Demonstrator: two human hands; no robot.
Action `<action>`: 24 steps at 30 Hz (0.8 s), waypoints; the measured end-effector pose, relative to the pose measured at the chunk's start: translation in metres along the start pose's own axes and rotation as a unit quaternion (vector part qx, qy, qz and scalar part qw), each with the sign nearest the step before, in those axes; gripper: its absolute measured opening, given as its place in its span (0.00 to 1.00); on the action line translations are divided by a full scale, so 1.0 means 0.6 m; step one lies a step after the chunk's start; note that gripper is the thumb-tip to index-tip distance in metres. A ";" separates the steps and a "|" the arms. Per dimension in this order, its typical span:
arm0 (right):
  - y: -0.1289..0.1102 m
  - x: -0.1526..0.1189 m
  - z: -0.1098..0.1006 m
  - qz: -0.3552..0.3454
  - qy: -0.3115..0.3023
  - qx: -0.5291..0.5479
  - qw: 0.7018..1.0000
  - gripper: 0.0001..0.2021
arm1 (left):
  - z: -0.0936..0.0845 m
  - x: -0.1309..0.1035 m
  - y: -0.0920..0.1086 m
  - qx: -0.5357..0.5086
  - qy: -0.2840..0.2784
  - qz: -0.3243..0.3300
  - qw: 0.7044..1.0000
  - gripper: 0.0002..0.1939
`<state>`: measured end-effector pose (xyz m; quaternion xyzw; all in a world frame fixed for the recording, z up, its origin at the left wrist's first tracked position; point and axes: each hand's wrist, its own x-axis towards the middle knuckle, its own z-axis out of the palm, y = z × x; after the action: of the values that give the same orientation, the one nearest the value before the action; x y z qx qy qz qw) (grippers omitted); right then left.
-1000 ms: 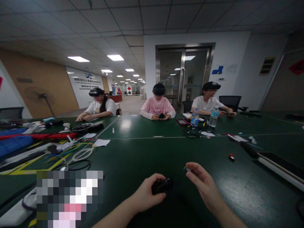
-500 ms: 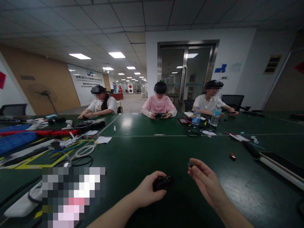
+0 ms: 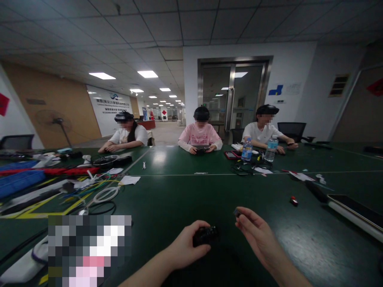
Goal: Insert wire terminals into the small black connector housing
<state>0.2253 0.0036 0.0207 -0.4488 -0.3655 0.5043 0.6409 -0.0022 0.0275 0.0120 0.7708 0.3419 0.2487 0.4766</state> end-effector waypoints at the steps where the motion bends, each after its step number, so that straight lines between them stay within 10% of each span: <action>1: 0.001 0.000 0.001 0.002 -0.003 -0.004 1.000 0.21 | 0.000 0.000 -0.001 0.000 0.002 0.002 1.000 0.22; 24: 0.028 -0.021 0.029 -0.087 -0.181 -0.293 0.935 0.10 | -0.001 0.001 -0.003 0.010 0.003 0.015 1.000 0.23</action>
<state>0.2011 -0.0038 0.0105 -0.4845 -0.6446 0.3898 0.4448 -0.0028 0.0288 0.0104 0.7800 0.3340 0.2543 0.4641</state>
